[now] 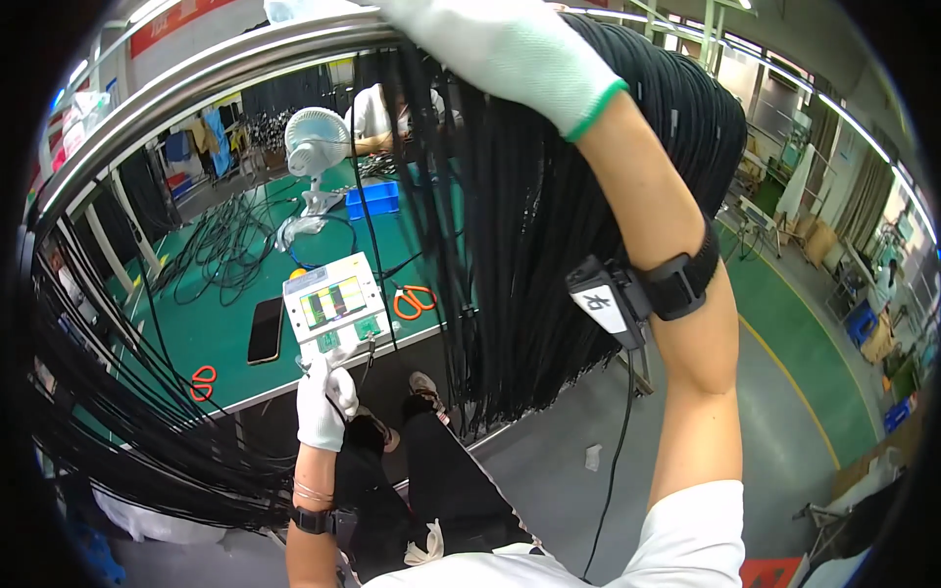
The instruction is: Testing the connectivity and functionality of electrical cable bundles using a specialized testing device on a production line.
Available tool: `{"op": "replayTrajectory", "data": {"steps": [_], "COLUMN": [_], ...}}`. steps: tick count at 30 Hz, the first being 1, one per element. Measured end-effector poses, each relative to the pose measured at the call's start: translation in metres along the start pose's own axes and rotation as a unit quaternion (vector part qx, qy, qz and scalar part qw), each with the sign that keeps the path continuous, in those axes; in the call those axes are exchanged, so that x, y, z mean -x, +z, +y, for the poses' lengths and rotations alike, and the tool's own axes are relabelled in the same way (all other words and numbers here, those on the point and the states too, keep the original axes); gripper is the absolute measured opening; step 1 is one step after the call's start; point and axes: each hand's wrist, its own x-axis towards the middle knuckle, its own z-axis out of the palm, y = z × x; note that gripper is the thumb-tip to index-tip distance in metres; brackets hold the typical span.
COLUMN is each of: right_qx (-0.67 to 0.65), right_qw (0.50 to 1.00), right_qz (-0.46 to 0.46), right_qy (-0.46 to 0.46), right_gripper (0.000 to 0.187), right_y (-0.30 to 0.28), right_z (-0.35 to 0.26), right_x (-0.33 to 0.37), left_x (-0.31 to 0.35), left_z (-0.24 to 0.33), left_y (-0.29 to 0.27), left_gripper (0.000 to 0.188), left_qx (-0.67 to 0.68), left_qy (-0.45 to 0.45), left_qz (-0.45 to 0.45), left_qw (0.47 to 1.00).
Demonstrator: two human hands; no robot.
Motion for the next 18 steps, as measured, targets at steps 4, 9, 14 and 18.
{"op": "replayTrajectory", "data": {"steps": [4,9,14,18], "right_qx": [0.090,0.320,0.318,0.051], "right_qw": [0.996,0.933,0.923,0.941], "right_qz": [0.014,0.141,0.163,0.274], "right_qy": [-0.004,-0.088,-0.141,-0.193], "right_gripper": [0.032,0.016,0.012,0.011], "right_y": [0.013,0.027,0.043,0.086], "right_z": [-0.016,-0.042,-0.058,-0.059], "right_x": [-0.001,-0.008,-0.023,-0.043], "left_x": [0.001,0.004,-0.007,-0.014], "left_z": [0.002,0.011,0.026,0.029], "left_y": [0.004,0.014,0.036,0.045], "left_gripper": [0.051,0.052,0.053,0.042], "left_qx": [-0.009,-0.057,-0.131,-0.112], "left_qy": [0.001,0.035,0.037,0.041], "left_qz": [0.003,-0.009,0.018,0.018], "left_qw": [1.000,0.998,0.991,0.993]}}
